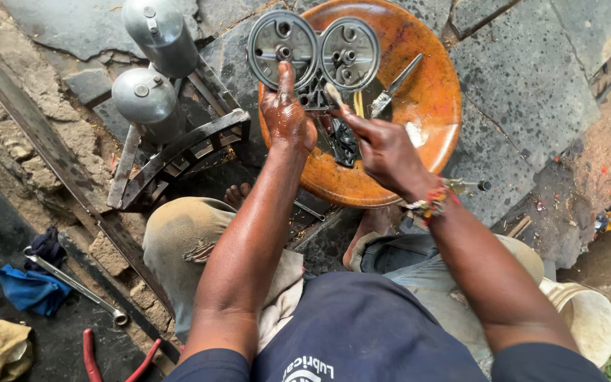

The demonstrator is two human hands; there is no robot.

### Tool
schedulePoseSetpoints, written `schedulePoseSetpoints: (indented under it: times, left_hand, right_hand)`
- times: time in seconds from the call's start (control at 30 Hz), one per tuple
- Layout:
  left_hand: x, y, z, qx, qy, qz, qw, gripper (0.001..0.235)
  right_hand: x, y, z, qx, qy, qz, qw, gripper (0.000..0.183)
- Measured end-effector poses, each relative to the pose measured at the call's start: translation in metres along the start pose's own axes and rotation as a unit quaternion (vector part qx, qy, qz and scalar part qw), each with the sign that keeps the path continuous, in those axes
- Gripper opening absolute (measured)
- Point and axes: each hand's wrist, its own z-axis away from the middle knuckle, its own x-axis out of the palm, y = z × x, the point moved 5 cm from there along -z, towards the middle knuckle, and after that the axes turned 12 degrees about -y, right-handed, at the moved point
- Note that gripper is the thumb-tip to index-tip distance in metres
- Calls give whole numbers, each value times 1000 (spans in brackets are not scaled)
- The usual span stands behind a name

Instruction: The person scrubs a metal mechanical component with a brush and a cloth while holding it over an orange basin. The person repeatedly scrubs the surface and holes of the part, occasionally flipping it to access different sides.

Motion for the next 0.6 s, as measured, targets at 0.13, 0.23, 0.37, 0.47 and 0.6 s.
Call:
schedulePoseSetpoints:
  times: [0.13, 0.23, 0.37, 0.47, 0.6]
  left_hand:
    - [4, -14, 9, -88, 8, -35, 995, 39]
    - [13, 0, 7, -46, -39, -5, 998, 38]
    - [6, 3, 0, 72, -78, -96, 990, 37]
    - [6, -8, -3, -13, -42, -59, 997, 38]
    - [14, 10, 3, -27, -28, -9, 999, 42]
  right_hand:
    - [-8, 3, 6, -37, -1, -36, 999, 49]
    - [-21, -1, 2, -27, -41, 11, 999, 60]
    - [-26, 3, 11, -8, -64, 27, 998, 60]
    - [-16, 11, 6, 17, -67, 50, 996, 55]
    - [-23, -2, 10, -15, -43, 61, 997, 54]
